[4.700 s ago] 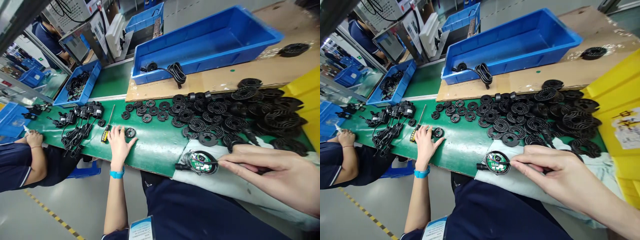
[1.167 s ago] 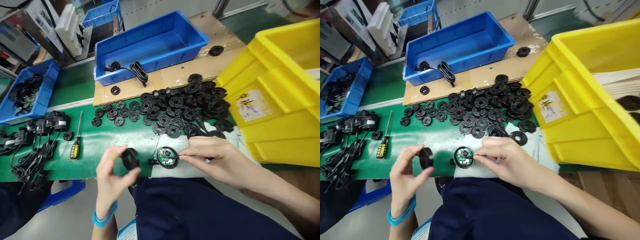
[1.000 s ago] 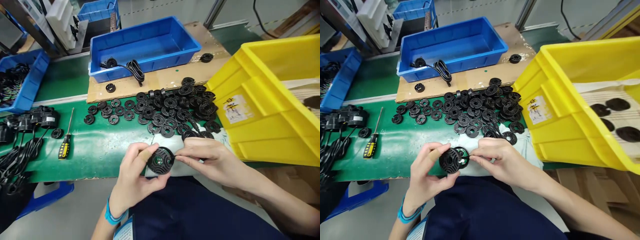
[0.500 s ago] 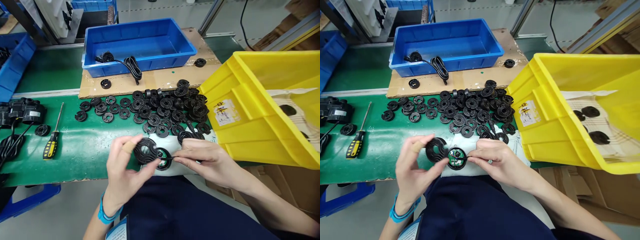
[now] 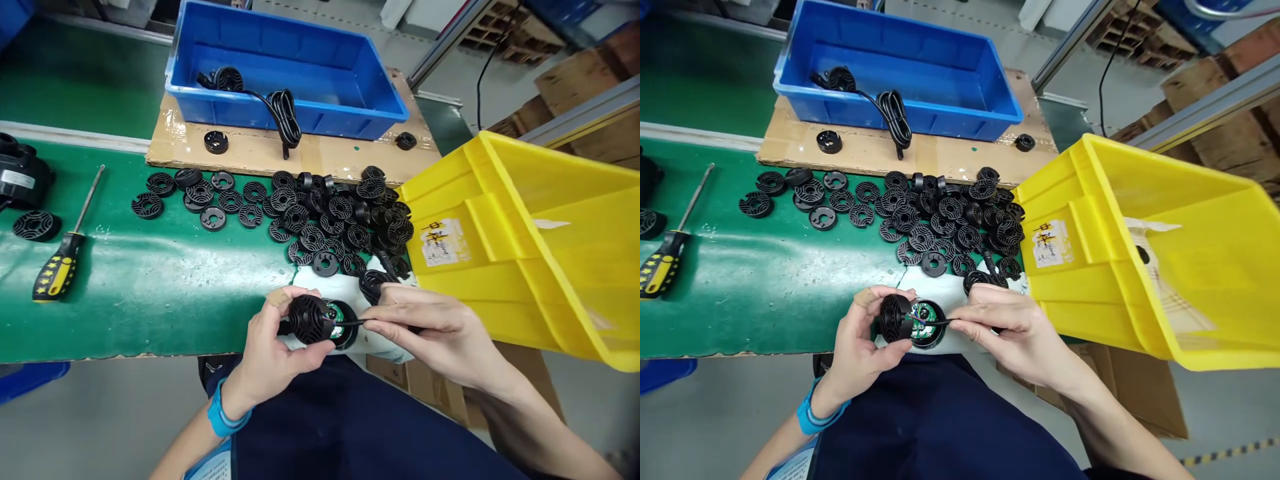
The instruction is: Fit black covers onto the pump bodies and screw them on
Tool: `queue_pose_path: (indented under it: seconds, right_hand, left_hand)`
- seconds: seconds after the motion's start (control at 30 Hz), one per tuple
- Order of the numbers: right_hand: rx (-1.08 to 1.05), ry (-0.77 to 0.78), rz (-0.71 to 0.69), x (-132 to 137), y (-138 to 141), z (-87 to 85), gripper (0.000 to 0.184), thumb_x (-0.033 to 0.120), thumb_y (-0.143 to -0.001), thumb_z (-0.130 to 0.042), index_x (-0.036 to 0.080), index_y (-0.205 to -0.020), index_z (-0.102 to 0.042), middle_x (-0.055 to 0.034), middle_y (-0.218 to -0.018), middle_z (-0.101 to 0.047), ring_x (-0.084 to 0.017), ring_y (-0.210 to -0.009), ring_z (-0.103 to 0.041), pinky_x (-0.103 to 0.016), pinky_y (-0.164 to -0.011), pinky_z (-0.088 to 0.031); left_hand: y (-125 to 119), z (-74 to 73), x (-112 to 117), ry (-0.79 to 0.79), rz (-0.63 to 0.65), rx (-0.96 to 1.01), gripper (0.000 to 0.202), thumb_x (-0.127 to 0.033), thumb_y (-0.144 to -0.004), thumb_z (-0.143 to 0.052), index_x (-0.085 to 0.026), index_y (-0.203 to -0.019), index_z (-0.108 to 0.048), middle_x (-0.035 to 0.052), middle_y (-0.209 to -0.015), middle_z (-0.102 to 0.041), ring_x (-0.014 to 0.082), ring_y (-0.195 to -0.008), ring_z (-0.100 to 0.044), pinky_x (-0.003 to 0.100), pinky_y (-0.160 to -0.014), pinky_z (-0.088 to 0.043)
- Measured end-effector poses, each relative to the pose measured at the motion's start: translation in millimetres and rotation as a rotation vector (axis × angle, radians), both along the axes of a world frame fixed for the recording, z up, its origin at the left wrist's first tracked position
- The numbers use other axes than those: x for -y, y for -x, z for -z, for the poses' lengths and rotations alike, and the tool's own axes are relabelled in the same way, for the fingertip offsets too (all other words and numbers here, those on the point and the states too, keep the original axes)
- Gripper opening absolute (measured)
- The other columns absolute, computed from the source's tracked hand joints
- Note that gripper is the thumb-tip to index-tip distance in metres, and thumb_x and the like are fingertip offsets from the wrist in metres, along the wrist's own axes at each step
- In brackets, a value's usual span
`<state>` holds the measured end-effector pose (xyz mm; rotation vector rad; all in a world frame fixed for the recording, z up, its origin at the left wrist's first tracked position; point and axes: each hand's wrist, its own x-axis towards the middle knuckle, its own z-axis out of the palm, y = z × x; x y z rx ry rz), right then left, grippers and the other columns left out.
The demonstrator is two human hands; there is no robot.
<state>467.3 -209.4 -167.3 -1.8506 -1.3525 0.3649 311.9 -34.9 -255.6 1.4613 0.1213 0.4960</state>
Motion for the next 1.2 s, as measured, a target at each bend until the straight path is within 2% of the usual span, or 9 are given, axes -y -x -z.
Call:
queue_pose_path:
  seconds: [0.13,0.27,0.4,0.5,0.63,0.8,1.07,1.2]
  right_hand:
    - [0.01,0.026,-0.013,0,-1,-1.8,0.02,0.012,-0.095,-0.072,0.026,-0.106,-0.083,0.0,-0.072,-0.072,-0.013,-0.061,-0.056,-0.026,-0.055,-0.047]
    - [0.02,0.05,-0.008,-2,-1,-4.7,0.016,0.017,-0.097,-0.072,0.025,-0.103,-0.083,-0.0005,-0.07,-0.069,-0.013,-0.06,-0.055,-0.026,-0.055,-0.047]
    - [0.049,0.055,-0.006,-6,-1,-6.8,0.015,0.02,-0.099,-0.069,0.023,-0.099,-0.084,-0.001,-0.067,-0.066,-0.014,-0.06,-0.056,-0.027,-0.054,-0.046]
    - [0.085,0.03,-0.022,-7,-2,-6.2,0.013,0.019,-0.099,-0.069,0.021,-0.097,-0.082,0.0002,-0.065,-0.062,-0.013,-0.061,-0.053,-0.026,-0.055,-0.044]
    - [0.083,0.007,-0.052,-6,-3,-4.9,0.013,0.017,-0.102,-0.067,0.02,-0.1,-0.079,0.0017,-0.067,-0.056,-0.012,-0.064,-0.05,-0.025,-0.057,-0.041]
    - [0.099,0.003,-0.066,-4,-4,-3.8,0.018,0.021,-0.105,-0.063,0.017,-0.094,-0.077,0.0017,-0.069,-0.051,-0.012,-0.066,-0.047,-0.026,-0.061,-0.04]
    - [0.06,-0.081,-0.091,-3,-7,2.8,0.022,0.021,-0.106,-0.061,0.015,-0.092,-0.077,0.0002,-0.07,-0.056,-0.013,-0.067,-0.051,-0.028,-0.065,-0.041]
    - [0.082,-0.057,-0.092,-1,-9,2.6,0.024,0.021,-0.108,-0.057,0.016,-0.094,-0.077,0.0005,-0.069,-0.055,-0.014,-0.068,-0.051,-0.027,-0.065,-0.04]
  left_hand:
    - [4,-0.6,-1,-0.124,-0.025,0.038,0.053,-0.045,-0.091,-0.078,-0.025,-0.134,-0.054,0.0092,-0.123,-0.074,0.0244,-0.121,-0.073,0.036,-0.103,-0.061]
    - [6,-7.5,-4,-0.349,-0.089,0.038,0.055,-0.046,-0.091,-0.078,-0.022,-0.134,-0.053,0.0108,-0.12,-0.077,0.0262,-0.116,-0.076,0.04,-0.099,-0.065]
    - [5,-27.4,-9,-0.605,-0.187,0.106,0.058,-0.036,-0.089,-0.081,-0.021,-0.137,-0.054,0.013,-0.119,-0.078,0.0278,-0.113,-0.077,0.042,-0.097,-0.066]
    - [3,-45.8,-13,-0.72,-0.167,0.117,0.056,-0.03,-0.088,-0.082,-0.02,-0.136,-0.054,0.0144,-0.121,-0.076,0.0291,-0.116,-0.075,0.045,-0.098,-0.065]
    - [-5,-59.9,-15,-0.805,-0.037,0.059,0.045,-0.03,-0.092,-0.077,-0.021,-0.131,-0.056,0.0134,-0.116,-0.072,0.0282,-0.105,-0.073,0.044,-0.083,-0.065]
    - [-11,-63.6,-15,-0.872,0.016,-0.016,0.047,-0.029,-0.089,-0.077,-0.02,-0.13,-0.056,0.0126,-0.11,-0.068,0.0284,-0.097,-0.068,0.045,-0.075,-0.063]
    - [-14,-68.0,-6,-0.903,-0.054,-0.101,0.037,-0.029,-0.09,-0.075,-0.022,-0.12,-0.055,0.0079,-0.1,-0.064,0.0251,-0.092,-0.069,0.039,-0.07,-0.062]
    - [-14,-72.3,-6,-0.964,-0.027,-0.112,0.032,-0.037,-0.094,-0.072,-0.021,-0.115,-0.054,0.0088,-0.1,-0.066,0.0251,-0.09,-0.071,0.037,-0.066,-0.063]
